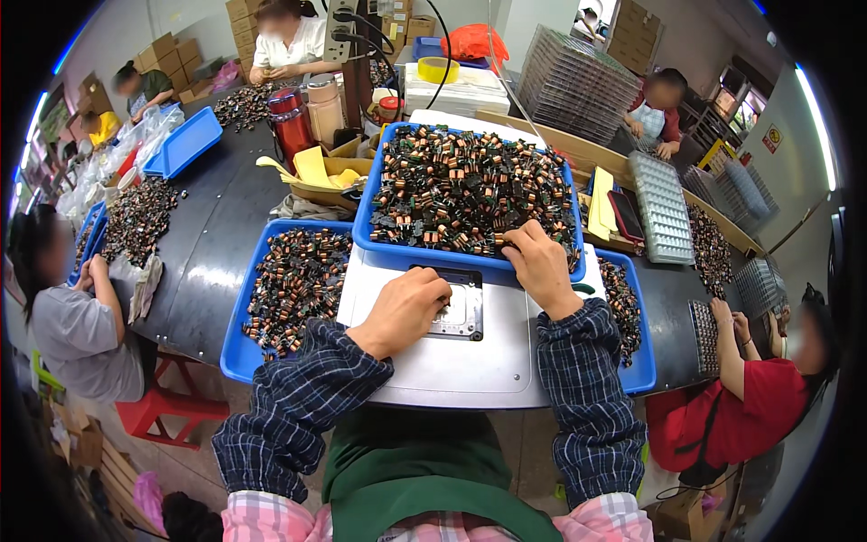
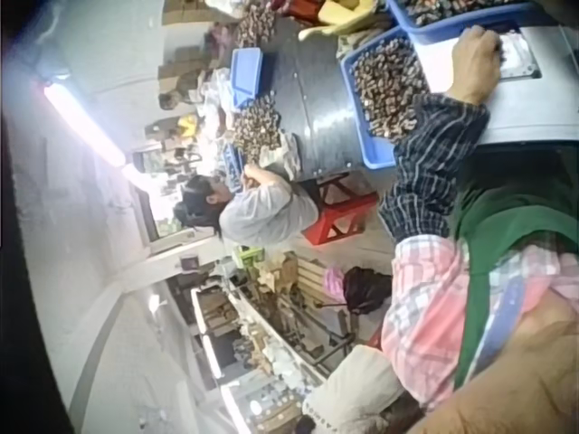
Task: The person tests electronic components by picking them from a tray, placing them into a machine fixture one at a time by hand, and sorting them into an adjacent tray.
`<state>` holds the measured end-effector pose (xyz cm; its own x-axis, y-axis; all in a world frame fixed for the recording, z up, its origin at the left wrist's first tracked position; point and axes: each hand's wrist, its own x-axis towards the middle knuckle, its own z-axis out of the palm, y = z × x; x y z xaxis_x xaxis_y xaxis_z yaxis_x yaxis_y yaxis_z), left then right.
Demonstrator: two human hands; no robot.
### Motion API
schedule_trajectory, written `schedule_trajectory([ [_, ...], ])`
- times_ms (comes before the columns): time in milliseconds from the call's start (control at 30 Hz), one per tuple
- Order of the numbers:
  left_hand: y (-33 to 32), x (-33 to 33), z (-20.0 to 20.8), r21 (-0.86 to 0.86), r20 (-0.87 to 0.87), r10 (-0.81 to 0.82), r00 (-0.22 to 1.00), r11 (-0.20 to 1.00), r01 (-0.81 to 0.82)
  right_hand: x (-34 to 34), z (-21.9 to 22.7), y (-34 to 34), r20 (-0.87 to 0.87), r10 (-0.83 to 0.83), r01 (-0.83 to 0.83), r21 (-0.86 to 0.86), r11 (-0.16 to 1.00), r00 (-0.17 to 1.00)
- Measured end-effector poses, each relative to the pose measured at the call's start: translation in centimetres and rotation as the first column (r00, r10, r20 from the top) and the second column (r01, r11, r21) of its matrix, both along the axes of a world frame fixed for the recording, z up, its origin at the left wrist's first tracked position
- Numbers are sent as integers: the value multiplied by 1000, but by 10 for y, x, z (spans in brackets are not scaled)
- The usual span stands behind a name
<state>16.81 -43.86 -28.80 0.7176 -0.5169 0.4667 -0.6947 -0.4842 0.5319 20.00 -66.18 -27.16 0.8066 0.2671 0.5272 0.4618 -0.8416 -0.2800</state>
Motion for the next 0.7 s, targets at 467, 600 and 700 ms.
schedule_trajectory([
  [467, -5, 4, 4, 151, -14, -54, 998, 987, 55, -1, 10, -11, -62, 39, -44, -77, 996, 997],
  [600, 4, 0, 5, -56, -17, -10, 1000, 998, 9, 1, 4, -13, -39, 64, -65, -36, 997, 997],
  [700, 27, -3, 9, -229, -39, 145, 989, 962, -150, 0, 2, -8, 37, 57, -56, -18, 998, 998],
])
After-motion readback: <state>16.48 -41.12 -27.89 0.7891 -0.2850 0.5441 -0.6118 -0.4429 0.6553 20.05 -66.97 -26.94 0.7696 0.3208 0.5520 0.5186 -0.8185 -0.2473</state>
